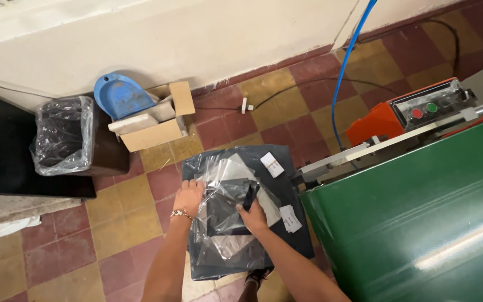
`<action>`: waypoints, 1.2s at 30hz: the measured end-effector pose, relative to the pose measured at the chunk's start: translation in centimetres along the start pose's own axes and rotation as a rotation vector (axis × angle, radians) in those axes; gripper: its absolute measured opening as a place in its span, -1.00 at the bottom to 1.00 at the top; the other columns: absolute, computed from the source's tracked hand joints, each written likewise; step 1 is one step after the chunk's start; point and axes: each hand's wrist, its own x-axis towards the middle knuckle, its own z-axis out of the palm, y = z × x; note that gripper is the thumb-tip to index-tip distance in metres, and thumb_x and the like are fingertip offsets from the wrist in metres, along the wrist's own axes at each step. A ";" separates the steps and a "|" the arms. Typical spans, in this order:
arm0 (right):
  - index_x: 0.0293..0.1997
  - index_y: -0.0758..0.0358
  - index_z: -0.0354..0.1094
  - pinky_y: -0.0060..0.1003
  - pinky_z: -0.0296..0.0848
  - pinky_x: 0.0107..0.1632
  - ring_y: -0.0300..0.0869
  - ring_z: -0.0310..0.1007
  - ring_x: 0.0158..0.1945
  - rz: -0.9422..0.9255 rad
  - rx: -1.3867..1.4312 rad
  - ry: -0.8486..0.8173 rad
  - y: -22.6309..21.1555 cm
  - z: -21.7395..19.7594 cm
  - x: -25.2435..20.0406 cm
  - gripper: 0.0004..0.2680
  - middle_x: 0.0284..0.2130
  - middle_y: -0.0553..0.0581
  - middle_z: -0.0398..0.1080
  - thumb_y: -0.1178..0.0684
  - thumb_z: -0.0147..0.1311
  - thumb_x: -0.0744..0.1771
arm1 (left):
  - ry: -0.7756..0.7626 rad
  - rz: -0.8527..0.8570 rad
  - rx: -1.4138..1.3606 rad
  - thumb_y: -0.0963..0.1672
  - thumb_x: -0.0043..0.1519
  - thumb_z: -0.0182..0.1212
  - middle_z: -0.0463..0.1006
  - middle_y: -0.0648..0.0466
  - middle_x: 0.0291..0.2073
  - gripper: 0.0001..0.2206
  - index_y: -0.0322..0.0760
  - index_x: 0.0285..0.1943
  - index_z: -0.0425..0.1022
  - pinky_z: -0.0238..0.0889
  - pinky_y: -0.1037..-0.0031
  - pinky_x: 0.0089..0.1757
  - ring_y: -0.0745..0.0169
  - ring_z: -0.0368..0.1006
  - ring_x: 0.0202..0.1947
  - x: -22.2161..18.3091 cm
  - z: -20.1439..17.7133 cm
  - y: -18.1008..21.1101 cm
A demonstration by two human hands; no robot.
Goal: Folding black plastic bags and inserting them into individual clear plastic sleeves for final packaging.
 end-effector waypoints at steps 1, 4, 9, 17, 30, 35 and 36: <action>0.30 0.00 0.10 0.01 0.51 0.14 0.05 0.47 0.13 -0.005 -0.004 0.008 0.2 0.2 0.1 -0.58 0.03 0.21 0.47 -0.23 0.08 0.33 | -0.061 -0.070 -0.015 -0.14 0.21 -0.03 0.43 0.09 -0.38 -0.90 -0.12 -0.23 0.42 0.39 0.38 -0.38 0.10 0.43 -0.24 0.3 0.1 0.2; 0.24 0.03 0.13 0.05 0.50 0.14 0.08 0.49 0.10 -0.006 -0.018 0.027 0.0 0.2 0.1 -0.60 -0.01 0.23 0.49 -0.24 0.07 0.33 | -0.198 -0.215 -0.066 -0.15 0.27 -0.09 0.45 0.06 -0.38 -0.87 -0.18 -0.17 0.41 0.45 0.32 -0.38 0.02 0.48 -0.26 1.1 0.3 0.6; 0.16 -0.02 0.14 0.00 0.51 0.12 0.04 0.52 0.07 0.029 -0.047 0.037 0.4 0.7 0.7 -0.63 -0.05 0.17 0.51 -0.29 0.06 0.32 | -0.335 -0.340 -0.178 -0.17 0.28 -0.08 0.45 -0.06 -0.35 -0.86 -0.28 -0.11 0.40 0.48 0.16 -0.38 -0.13 0.51 -0.25 1.7 1.3 0.2; 0.02 0.01 0.17 0.00 0.52 0.09 0.03 0.54 0.03 0.026 -0.046 0.055 -1.0 0.3 -0.5 -0.69 -0.11 0.16 0.54 -0.29 0.06 0.32 | -0.318 -0.298 -0.189 -0.18 0.23 -0.06 0.51 -0.03 -0.37 -0.88 -0.24 -0.17 0.40 0.52 0.12 -0.23 -0.12 0.55 -0.23 1.2 0.1 -0.4; 0.01 0.03 0.18 -0.01 0.51 0.13 0.01 0.51 0.06 0.032 -0.077 0.076 -1.2 0.4 -0.2 -0.68 -0.09 0.15 0.53 -0.25 0.11 0.30 | -0.027 -0.178 0.064 -0.15 0.18 -0.02 0.44 0.11 -0.49 -0.89 -0.15 -0.34 0.42 0.35 0.29 -0.31 0.06 0.46 -0.37 1.4 -1.3 2.0; 0.00 -0.04 0.15 -0.03 0.53 0.09 0.00 0.53 0.02 0.017 -0.081 0.073 -0.5 0.7 0.0 -0.68 -0.15 0.09 0.54 -0.30 0.07 0.30 | 0.141 -0.196 0.147 -0.17 0.20 -0.05 0.38 0.09 -0.54 -0.84 -0.13 -0.42 0.41 0.29 0.36 -0.46 0.09 0.41 -0.45 0.9 0.1 2.8; 0.00 -0.04 0.15 -0.03 0.53 0.09 0.00 0.53 0.02 0.016 -0.078 0.072 -0.5 0.7 -0.1 -0.68 -0.15 0.09 0.54 -0.30 0.07 0.30 | 0.140 -0.195 0.150 -0.17 0.20 -0.05 0.38 0.09 -0.54 -0.84 -0.13 -0.42 0.41 0.29 0.36 -0.46 0.09 0.41 -0.45 0.9 0.4 3.0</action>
